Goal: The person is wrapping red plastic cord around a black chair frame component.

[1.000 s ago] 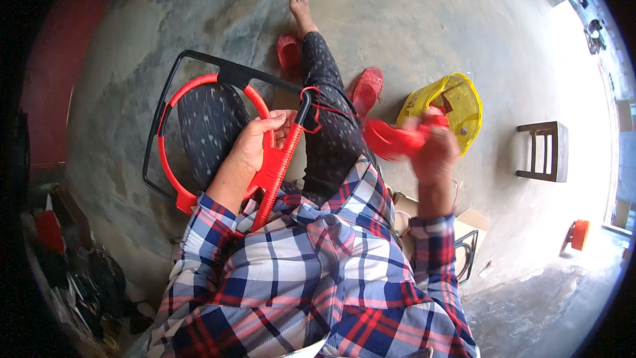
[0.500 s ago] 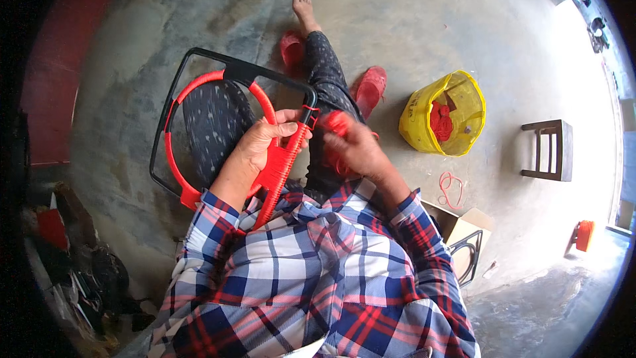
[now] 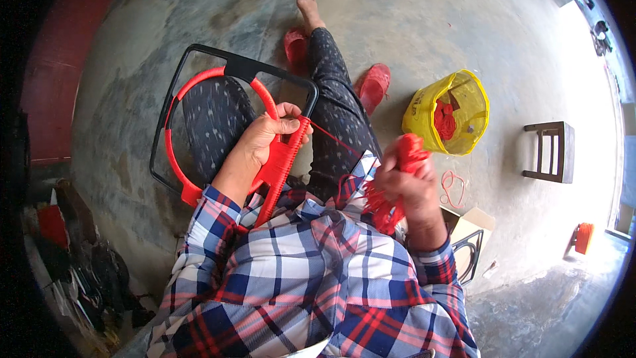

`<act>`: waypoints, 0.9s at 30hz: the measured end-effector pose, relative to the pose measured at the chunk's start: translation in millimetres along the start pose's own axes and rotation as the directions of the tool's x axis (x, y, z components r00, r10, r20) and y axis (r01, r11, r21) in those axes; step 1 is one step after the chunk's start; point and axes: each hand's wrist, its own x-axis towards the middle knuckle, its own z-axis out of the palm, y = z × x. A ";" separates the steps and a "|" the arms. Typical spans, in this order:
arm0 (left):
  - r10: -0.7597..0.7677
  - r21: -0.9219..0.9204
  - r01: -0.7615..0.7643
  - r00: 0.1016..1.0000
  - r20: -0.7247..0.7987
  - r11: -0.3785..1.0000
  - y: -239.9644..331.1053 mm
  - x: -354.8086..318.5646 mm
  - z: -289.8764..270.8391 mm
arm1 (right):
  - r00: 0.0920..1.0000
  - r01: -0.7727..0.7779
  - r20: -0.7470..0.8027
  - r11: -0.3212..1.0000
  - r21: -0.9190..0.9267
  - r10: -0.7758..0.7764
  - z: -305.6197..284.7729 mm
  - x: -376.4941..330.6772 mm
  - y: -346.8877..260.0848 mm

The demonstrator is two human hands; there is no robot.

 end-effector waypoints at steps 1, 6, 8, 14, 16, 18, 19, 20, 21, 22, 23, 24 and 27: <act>0.021 0.034 -0.021 1.000 0.001 0.999 3.4 -3.1 4.0 | 0.997 0.072 0.038 0.996 -0.051 -0.070 -14.3 7.9 -2.5; 0.032 -0.049 -0.030 0.999 0.028 0.998 -2.9 0.9 -10.2 | 0.911 0.075 -0.353 0.927 -0.368 -0.213 -78.7 57.0 -7.1; 0.000 -0.083 0.003 0.999 0.034 0.997 -2.9 1.8 -11.4 | 0.964 0.075 -0.208 0.918 -0.389 -0.167 -72.0 51.8 0.0; -0.034 -0.100 0.047 0.991 0.128 0.994 -7.4 0.2 -15.4 | 0.808 0.301 0.532 0.601 -0.741 0.252 9.7 66.1 42.6; -0.049 -0.114 0.065 0.989 0.138 0.991 -7.8 -5.9 -9.8 | 0.893 0.166 0.350 0.517 -0.840 0.283 23.1 86.6 47.7; -0.063 -0.098 0.076 0.989 0.130 0.992 -10.5 -7.6 -3.7 | 0.922 0.194 0.376 0.737 -0.648 0.088 24.2 103.7 63.1; -0.059 -0.104 0.071 0.992 0.111 0.992 -11.7 -9.9 0.2 | 0.931 0.244 0.352 0.883 -0.402 -0.097 27.4 110.2 64.9; -0.044 -0.086 0.057 0.990 0.137 0.995 -11.4 -10.2 1.4 | 0.907 0.294 0.410 0.835 -0.464 -0.092 28.6 117.1 61.6; -0.046 -0.084 0.058 0.989 0.137 0.995 -11.6 -8.9 2.1 | 0.908 0.294 0.409 0.836 -0.463 -0.093 32.8 117.3 62.2; -0.042 -0.099 0.058 0.988 0.152 0.993 -13.1 -7.1 4.1 | 0.921 0.232 0.385 0.885 -0.403 -0.066 44.8 115.4 58.7; -0.038 -0.115 0.058 0.985 0.166 0.992 -13.8 -6.2 6.2 | 0.931 0.168 0.362 0.926 -0.339 -0.036 51.0 114.1 55.8; -0.038 -0.117 0.058 0.985 0.168 0.991 -13.5 -6.3 8.1 | 0.946 0.110 0.320 0.885 -0.453 0.047 46.5 121.4 59.2; -0.054 -0.092 0.072 0.983 0.178 0.993 -8.0 -7.6 14.6 | 0.949 0.271 0.271 0.851 -0.449 -0.159 45.2 121.0 50.5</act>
